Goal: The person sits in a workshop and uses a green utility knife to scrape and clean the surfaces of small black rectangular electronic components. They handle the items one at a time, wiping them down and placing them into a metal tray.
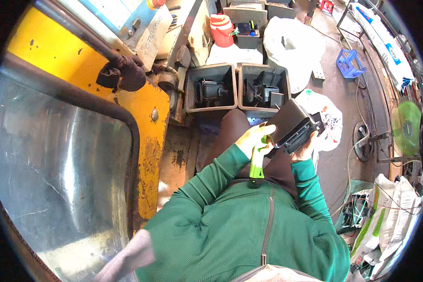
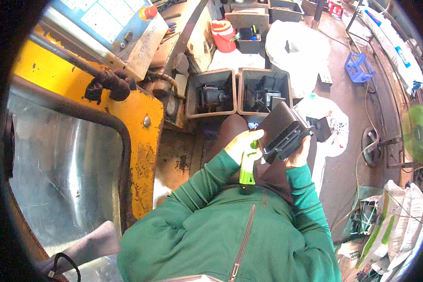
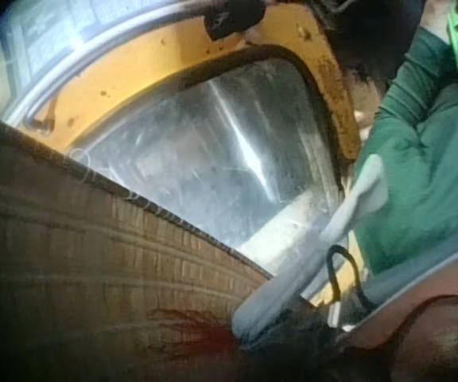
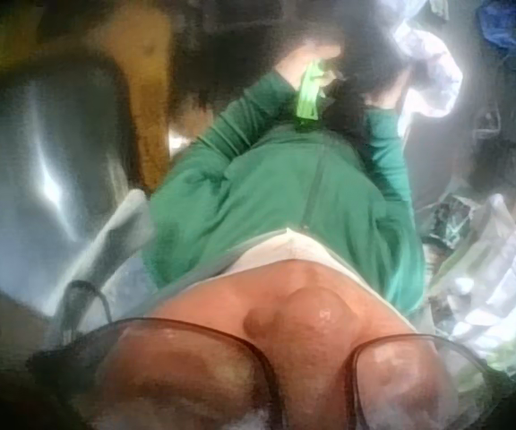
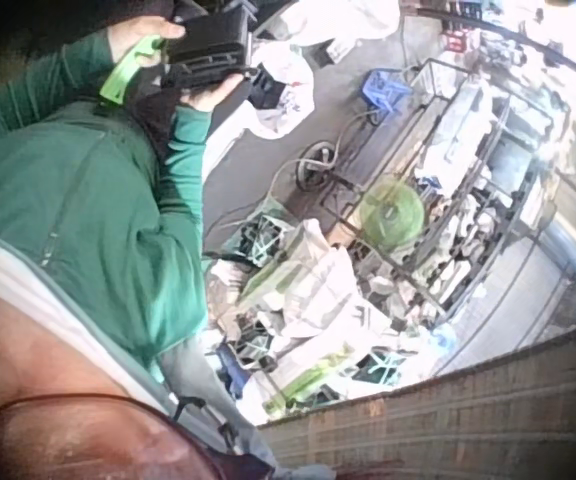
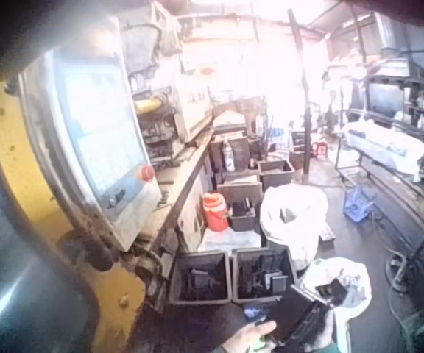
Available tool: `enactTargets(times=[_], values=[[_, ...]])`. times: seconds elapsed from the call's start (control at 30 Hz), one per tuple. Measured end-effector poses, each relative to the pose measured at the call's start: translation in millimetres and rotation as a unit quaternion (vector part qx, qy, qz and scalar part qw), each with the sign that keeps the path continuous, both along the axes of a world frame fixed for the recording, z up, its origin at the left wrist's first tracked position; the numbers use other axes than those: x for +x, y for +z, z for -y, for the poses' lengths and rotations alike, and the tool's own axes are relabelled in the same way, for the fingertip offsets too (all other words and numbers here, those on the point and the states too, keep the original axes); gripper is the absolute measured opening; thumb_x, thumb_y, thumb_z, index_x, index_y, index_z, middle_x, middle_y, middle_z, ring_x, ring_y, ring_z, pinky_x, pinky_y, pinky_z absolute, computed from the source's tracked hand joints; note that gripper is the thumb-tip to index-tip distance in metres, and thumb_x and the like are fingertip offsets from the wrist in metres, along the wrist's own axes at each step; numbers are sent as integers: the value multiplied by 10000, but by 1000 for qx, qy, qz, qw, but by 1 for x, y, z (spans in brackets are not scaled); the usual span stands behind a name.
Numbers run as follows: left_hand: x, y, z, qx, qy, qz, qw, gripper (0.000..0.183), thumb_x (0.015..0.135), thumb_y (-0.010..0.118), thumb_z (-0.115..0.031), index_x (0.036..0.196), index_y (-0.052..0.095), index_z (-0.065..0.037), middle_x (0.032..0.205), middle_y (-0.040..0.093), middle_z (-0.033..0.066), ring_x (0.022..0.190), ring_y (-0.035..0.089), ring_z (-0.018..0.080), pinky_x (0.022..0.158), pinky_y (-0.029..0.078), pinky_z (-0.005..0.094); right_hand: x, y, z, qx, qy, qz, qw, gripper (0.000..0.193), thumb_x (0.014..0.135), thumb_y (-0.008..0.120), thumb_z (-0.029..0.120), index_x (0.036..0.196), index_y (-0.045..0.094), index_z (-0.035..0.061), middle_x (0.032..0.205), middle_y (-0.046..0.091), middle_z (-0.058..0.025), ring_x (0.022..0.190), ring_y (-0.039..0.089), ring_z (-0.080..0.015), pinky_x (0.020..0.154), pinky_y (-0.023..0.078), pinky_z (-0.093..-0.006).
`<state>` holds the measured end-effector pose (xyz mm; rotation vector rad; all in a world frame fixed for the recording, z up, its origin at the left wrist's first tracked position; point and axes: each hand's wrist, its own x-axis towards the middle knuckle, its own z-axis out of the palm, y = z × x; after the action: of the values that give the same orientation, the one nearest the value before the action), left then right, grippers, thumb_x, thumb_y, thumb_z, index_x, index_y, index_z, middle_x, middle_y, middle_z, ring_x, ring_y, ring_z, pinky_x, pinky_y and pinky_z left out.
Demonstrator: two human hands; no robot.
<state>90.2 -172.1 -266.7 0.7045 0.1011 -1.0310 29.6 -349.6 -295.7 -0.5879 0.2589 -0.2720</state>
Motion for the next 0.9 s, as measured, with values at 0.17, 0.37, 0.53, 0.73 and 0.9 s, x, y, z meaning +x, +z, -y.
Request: enactTargets(times=[0.17,0.37,0.53,0.73,0.9], values=[[1,-7,12,191,96,383,899,243,847,676,-173,1012,559,-38,803,624,96,622,629,209,544,500,322,11,19,7,-118,-62,-143,981,429,928,554,403,1225,539,93,1055,642,-65,907,642,-183,759,539,-324],[23,-25,22,344,119,696,619,335,769,725,-145,1062,595,-49,1016,647,113,817,647,246,704,513,325,5,8,35,-63,39,-201,977,368,915,583,394,1119,554,89,907,631,-91,713,653,-216,584,571,-351],[76,-39,38,320,45,681,657,346,761,740,-152,1066,599,-69,875,643,82,697,585,170,663,492,305,6,-1,50,45,105,-197,974,563,891,505,570,1151,540,71,938,638,-130,746,658,-282,633,577,-444],[63,-23,62,242,29,601,761,295,796,738,-111,1007,554,-16,873,645,55,723,598,105,581,461,243,-7,4,57,80,26,-149,985,646,862,501,632,1119,578,44,970,652,-174,762,657,-332,622,546,-456],[110,-38,31,348,81,497,791,437,787,750,-215,1052,520,44,915,673,151,737,651,182,676,517,309,-19,-12,111,-14,-31,-130,991,625,842,549,623,1149,561,78,990,650,-131,841,659,-274,747,550,-402]])
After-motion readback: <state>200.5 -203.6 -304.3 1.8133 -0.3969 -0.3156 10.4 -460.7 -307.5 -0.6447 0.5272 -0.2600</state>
